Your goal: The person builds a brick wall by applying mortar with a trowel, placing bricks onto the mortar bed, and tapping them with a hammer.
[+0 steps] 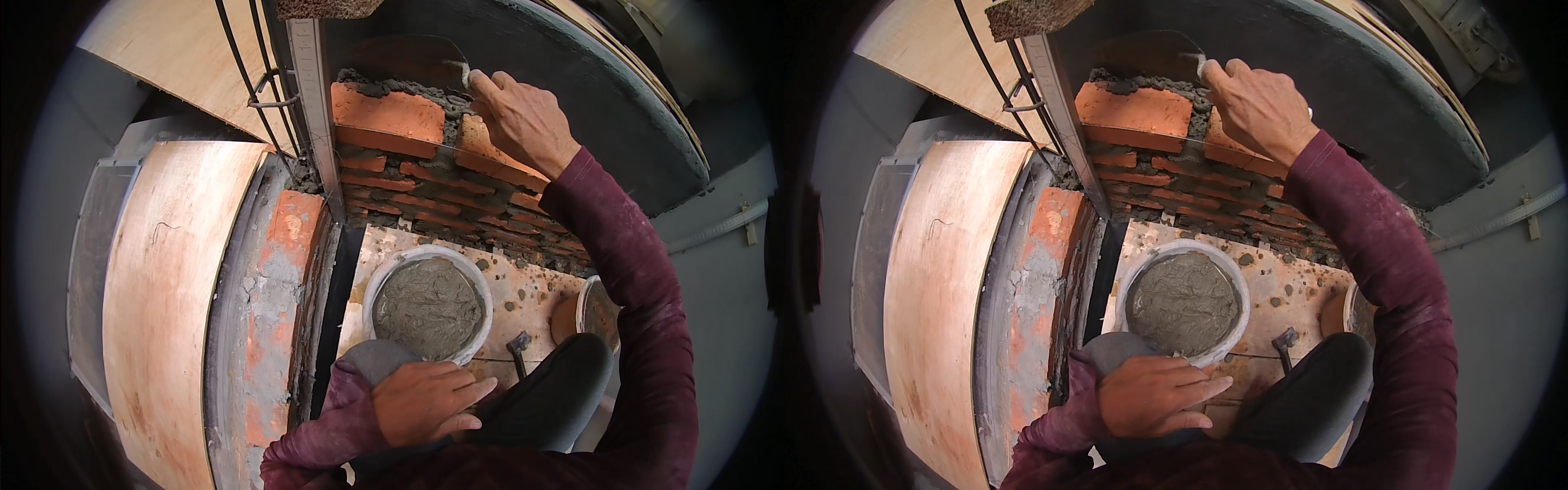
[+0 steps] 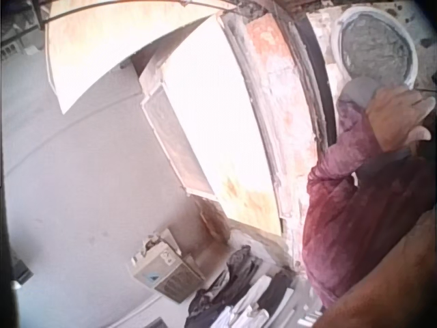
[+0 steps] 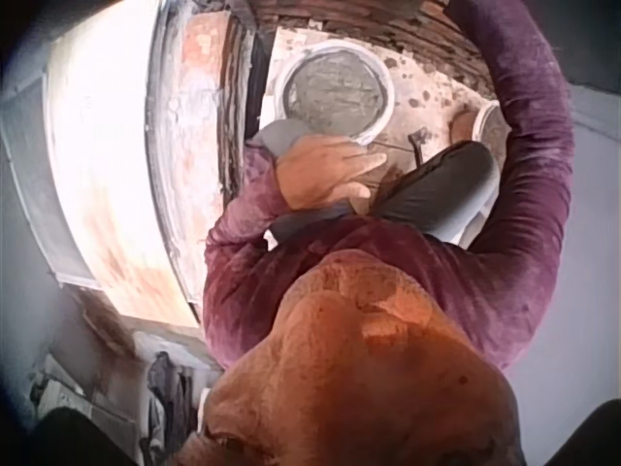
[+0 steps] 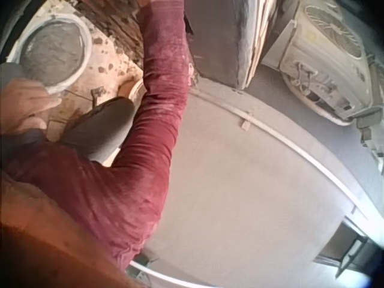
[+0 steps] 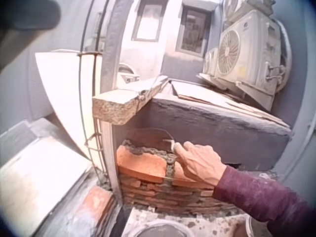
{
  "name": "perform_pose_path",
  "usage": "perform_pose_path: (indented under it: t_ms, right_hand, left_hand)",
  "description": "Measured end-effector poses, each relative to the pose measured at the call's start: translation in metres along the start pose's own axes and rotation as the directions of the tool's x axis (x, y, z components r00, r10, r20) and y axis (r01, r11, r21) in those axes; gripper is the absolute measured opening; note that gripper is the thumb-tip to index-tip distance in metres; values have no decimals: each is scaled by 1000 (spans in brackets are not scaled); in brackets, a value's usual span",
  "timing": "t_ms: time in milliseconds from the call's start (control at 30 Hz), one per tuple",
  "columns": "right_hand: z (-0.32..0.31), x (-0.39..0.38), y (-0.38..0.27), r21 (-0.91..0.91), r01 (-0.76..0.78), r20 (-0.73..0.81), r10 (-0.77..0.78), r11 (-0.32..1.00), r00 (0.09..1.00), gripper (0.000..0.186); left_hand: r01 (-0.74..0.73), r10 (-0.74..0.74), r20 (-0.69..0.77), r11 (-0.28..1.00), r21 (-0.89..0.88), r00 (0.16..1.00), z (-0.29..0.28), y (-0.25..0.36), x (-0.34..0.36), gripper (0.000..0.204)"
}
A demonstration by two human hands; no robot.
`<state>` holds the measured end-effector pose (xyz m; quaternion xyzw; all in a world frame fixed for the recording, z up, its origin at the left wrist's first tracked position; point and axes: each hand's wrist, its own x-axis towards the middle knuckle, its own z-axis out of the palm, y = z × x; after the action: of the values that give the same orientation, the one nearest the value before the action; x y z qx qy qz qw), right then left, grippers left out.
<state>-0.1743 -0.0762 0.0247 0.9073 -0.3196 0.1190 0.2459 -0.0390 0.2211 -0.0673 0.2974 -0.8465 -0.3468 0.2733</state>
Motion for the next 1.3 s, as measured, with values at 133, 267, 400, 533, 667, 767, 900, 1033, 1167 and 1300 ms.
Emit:
perform_pose_path:
  t_ms: [133, 267, 400, 533, 667, 767, 900, 1033, 1167, 1300]
  right_hand:
    - [35, 2, 9, 11, 53, 83, -54, 999, 995, 20]
    - [41, 19, 18, -23, -4, 135, 7, 1000, 991, 21]
    - [47, 23, 6, -1, 72, -55, -72, 997, 996, 21]
    - [52, 35, 2, -58, 87, -8, -88, 995, 996, 17]
    - [52, 33, 3, -23, 72, -11, -72, 997, 997, 16]
    - [47, 33, 2, -32, 55, 33, -54, 998, 998, 17]
    - [40, 3, 36, -26, 7, 118, -4, 1000, 993, 25]
    - [30, -34, 65, -101, -42, 111, 53, 994, 992, 18]
    - [-22, -64, 85, 86, 15, -103, -6, 996, 995, 20]
    - [-102, -143, 76, 183, -62, 169, 31, 981, 985, 26]
  left_hand:
    - [-19, 19, -18, 1000, -16, 1000, 1, -1, 4, 55]
    - [-36, 36, -14, 999, 17, 999, 3, -1, 6, 56]
    - [11, -11, 5, 1000, -3, 1000, 4, -2, 7, 56]
    - [27, -26, 89, 1000, -13, 996, 0, -2, 9, 56]
    - [0, 0, 30, 1000, -2, 1000, 2, -5, 6, 55]
    - [-18, 18, 0, 999, -38, 1000, 1, -6, 4, 55]
    - [-44, -35, -159, 883, -467, 987, -32, -14, -6, 50]
    - [256, -489, -579, 862, -438, 653, -53, -66, -23, 53]
    - [664, -553, -560, 748, -7, 617, 9, -196, -91, 69]
    - [542, -749, -233, 624, -563, 620, 40, -217, -76, 67]
